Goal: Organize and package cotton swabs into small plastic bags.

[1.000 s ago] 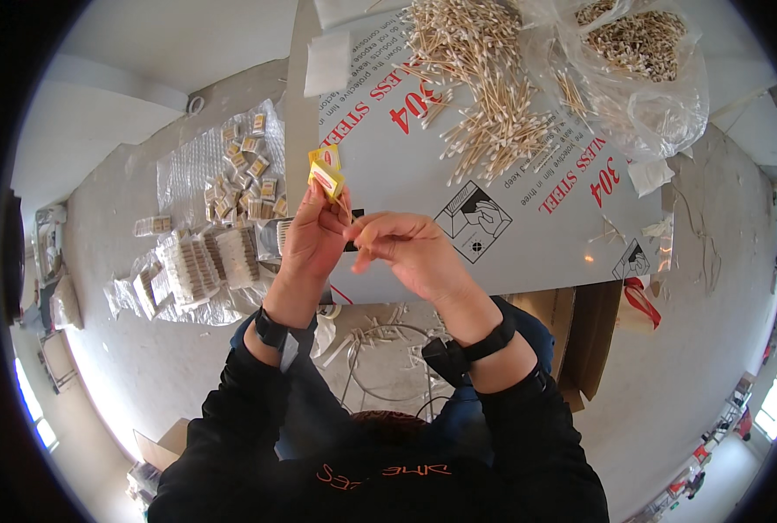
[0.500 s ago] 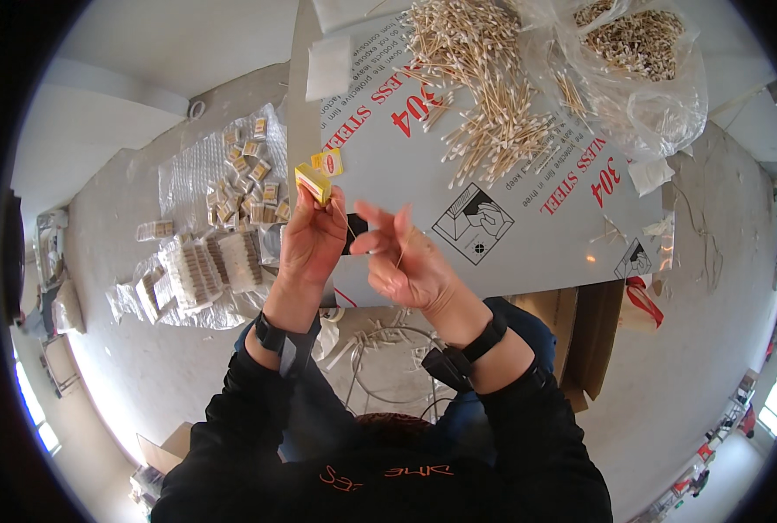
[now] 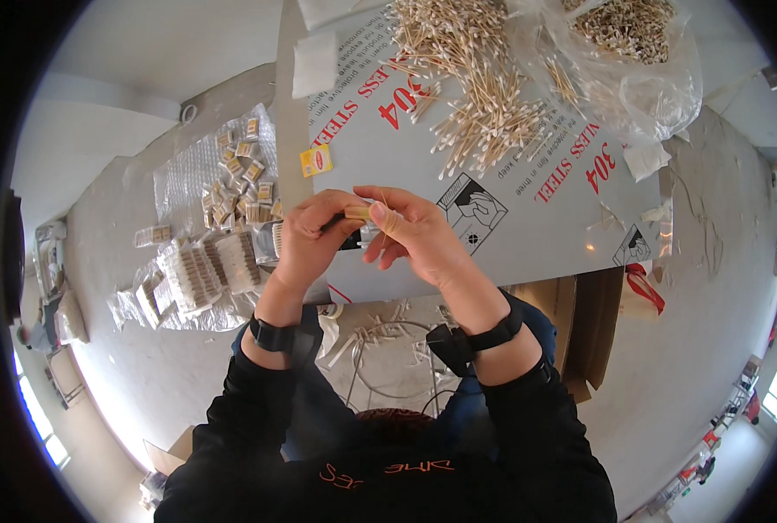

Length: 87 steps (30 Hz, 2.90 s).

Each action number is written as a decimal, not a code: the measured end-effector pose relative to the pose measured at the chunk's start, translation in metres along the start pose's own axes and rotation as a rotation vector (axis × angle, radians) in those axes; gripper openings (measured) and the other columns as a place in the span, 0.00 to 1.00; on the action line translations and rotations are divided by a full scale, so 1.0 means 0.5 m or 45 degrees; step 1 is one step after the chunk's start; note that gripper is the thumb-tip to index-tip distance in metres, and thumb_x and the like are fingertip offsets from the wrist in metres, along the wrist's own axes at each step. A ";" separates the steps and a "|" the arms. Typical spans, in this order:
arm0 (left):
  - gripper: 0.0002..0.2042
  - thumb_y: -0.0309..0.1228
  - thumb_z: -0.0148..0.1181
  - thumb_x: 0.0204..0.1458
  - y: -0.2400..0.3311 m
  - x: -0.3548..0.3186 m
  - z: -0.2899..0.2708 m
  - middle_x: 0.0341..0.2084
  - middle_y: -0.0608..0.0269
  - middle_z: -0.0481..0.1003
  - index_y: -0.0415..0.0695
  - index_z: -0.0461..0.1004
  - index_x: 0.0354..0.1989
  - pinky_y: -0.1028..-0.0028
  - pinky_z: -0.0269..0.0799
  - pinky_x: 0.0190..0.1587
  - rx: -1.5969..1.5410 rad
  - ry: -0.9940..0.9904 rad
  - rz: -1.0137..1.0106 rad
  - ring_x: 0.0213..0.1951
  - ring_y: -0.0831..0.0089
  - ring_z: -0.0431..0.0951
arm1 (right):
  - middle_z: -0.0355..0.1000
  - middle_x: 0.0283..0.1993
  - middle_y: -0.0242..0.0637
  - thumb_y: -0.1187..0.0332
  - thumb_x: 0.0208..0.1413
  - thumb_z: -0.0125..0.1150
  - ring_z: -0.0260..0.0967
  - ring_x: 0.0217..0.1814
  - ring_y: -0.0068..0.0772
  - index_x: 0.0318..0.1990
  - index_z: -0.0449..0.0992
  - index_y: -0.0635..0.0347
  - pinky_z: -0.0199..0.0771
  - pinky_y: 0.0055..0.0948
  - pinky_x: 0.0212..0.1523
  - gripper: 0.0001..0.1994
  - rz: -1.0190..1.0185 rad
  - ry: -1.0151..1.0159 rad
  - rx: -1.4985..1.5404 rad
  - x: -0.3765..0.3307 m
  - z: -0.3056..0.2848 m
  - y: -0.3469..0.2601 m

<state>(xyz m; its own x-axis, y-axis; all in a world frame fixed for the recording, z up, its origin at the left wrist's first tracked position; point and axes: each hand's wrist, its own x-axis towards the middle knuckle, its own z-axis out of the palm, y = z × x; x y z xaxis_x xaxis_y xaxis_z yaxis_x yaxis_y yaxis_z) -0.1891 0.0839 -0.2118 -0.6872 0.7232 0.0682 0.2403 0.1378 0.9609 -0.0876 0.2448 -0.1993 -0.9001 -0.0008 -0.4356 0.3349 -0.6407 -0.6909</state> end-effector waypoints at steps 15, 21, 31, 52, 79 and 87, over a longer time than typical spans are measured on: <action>0.09 0.19 0.62 0.52 -0.042 -0.008 0.047 0.37 0.61 0.78 0.38 0.77 0.41 0.75 0.76 0.37 -0.183 0.189 -0.067 0.36 0.74 0.79 | 0.74 0.42 0.42 0.73 0.60 0.59 0.77 0.45 0.33 0.42 0.69 0.66 0.83 0.28 0.35 0.08 -0.246 0.313 -0.046 -0.003 -0.002 -0.004; 0.07 0.27 0.55 0.61 -0.042 -0.007 0.047 0.40 0.66 0.78 0.42 0.75 0.45 0.73 0.72 0.51 -1.184 0.479 -0.354 0.44 0.76 0.77 | 0.71 0.40 0.36 0.74 0.61 0.56 0.76 0.48 0.34 0.41 0.70 0.63 0.81 0.29 0.35 0.04 -0.422 0.346 -0.063 0.005 0.011 0.025; 0.11 0.33 0.54 0.61 -0.108 0.112 -0.065 0.41 0.66 0.76 0.41 0.72 0.49 0.76 0.76 0.40 -1.140 0.429 -0.731 0.37 0.79 0.77 | 0.71 0.34 0.32 0.73 0.61 0.55 0.75 0.37 0.25 0.39 0.71 0.63 0.76 0.23 0.32 0.03 -0.325 0.426 -0.063 0.002 -0.039 0.017; 0.18 0.42 0.60 0.54 -0.153 0.526 -0.248 0.38 0.56 0.79 0.40 0.77 0.45 0.68 0.72 0.45 0.457 0.882 -0.373 0.41 0.65 0.78 | 0.72 0.32 0.32 0.73 0.60 0.56 0.72 0.32 0.23 0.38 0.72 0.64 0.73 0.22 0.32 0.04 -0.313 0.491 -0.035 -0.021 -0.090 0.000; 0.28 0.31 0.55 0.57 -0.099 -0.127 0.132 0.61 0.52 0.64 0.44 0.55 0.66 0.55 0.53 0.66 0.994 0.330 0.266 0.64 0.56 0.62 | 0.71 0.48 0.47 0.73 0.54 0.60 0.68 0.51 0.47 0.54 0.70 0.63 0.70 0.42 0.48 0.19 -0.775 1.039 -1.318 -0.050 -0.152 0.168; 0.21 0.37 0.53 0.61 -0.079 -0.220 0.185 0.55 0.56 0.68 0.46 0.61 0.61 0.60 0.61 0.61 -0.465 0.762 -0.185 0.55 0.58 0.70 | 0.69 0.53 0.47 0.64 0.59 0.56 0.66 0.55 0.46 0.58 0.67 0.62 0.69 0.37 0.52 0.21 -1.405 0.850 -1.676 -0.149 0.055 0.146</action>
<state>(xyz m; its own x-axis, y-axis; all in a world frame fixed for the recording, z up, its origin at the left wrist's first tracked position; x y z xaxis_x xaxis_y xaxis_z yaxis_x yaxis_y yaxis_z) -0.0596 0.0612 -0.2820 -0.9782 0.2053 -0.0326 -0.0553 -0.1061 0.9928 -0.0037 0.1768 -0.2014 -0.6976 0.4309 0.5724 0.0104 0.8049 -0.5933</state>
